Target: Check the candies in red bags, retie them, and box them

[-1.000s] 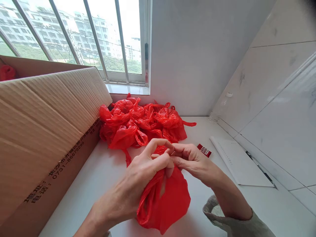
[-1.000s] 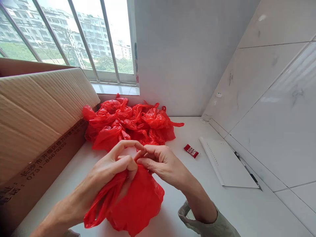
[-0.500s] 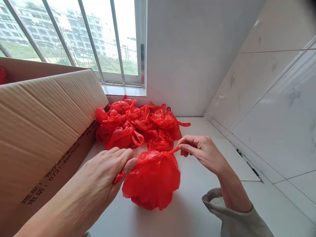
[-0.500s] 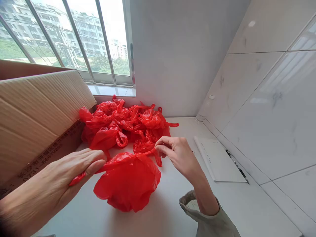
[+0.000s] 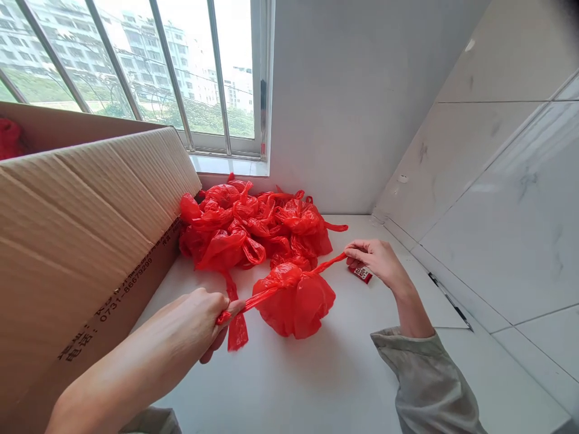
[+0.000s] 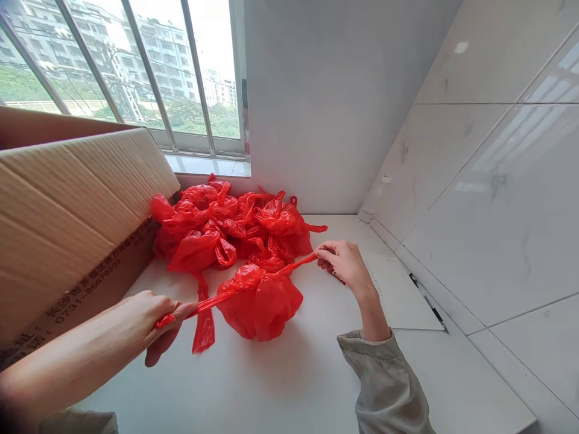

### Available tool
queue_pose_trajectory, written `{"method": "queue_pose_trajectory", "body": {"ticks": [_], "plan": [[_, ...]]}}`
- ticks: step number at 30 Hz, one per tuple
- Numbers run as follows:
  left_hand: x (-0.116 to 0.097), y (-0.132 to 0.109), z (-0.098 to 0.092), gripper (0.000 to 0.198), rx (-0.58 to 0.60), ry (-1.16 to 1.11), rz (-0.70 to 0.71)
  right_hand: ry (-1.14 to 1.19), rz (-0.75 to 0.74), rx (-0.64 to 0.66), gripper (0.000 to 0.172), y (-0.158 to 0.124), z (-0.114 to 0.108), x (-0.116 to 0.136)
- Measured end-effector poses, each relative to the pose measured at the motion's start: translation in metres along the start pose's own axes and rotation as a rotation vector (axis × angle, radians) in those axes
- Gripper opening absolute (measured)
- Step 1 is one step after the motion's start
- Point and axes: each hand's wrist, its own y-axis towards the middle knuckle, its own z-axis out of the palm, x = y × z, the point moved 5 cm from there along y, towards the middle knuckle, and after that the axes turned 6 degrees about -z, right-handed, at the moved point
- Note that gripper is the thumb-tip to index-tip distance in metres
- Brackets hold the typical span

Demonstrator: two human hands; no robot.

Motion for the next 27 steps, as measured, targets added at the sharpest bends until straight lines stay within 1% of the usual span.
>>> {"method": "queue_pose_trajectory", "body": {"ticks": [3, 5, 7, 9, 11, 14, 18, 21, 23, 24, 27], "plan": [[0.002, 0.001, 0.000, 0.031, 0.046, 0.116, -0.044, 0.014, 0.012, -0.001, 0.023, -0.003, -0.004, 0.001], [0.000, 0.001, -0.001, 0.033, 0.063, 0.138, -0.024, 0.010, 0.005, -0.009, 0.023, -0.005, -0.006, 0.003], [-0.001, 0.001, -0.003, 0.036, 0.056, 0.144, -0.042, 0.012, -0.018, -0.024, 0.024, -0.007, -0.008, 0.006], [0.001, 0.001, -0.005, 0.037, 0.039, 0.161, -0.064, 0.014, -0.032, -0.029, 0.024, -0.008, -0.008, 0.007], [0.006, 0.005, -0.004, 0.038, 0.064, 0.187, -0.068, 0.004, -0.015, -0.015, 0.023, -0.008, -0.006, 0.006], [0.015, 0.015, 0.001, 0.039, 0.150, 0.148, -0.073, -0.027, 0.009, 0.020, 0.023, -0.005, 0.000, 0.002], [0.022, 0.031, 0.013, 0.042, 0.165, 0.087, -0.100, -0.109, 0.013, 0.094, 0.020, 0.002, 0.014, -0.009], [0.021, 0.040, 0.029, 0.040, 0.210, 0.074, -0.059, -0.180, 0.034, 0.155, 0.018, 0.006, 0.030, -0.021], [0.020, 0.043, 0.034, 0.041, 0.204, 0.055, -0.030, -0.239, 0.043, 0.184, 0.018, 0.007, 0.039, -0.025], [0.019, 0.043, 0.033, 0.042, 0.184, 0.044, -0.037, -0.272, 0.045, 0.192, 0.017, 0.006, 0.041, -0.025], [0.014, 0.039, 0.021, 0.047, 0.100, 0.041, -0.055, -0.377, 0.045, 0.176, 0.017, -0.002, 0.038, -0.016]]}}
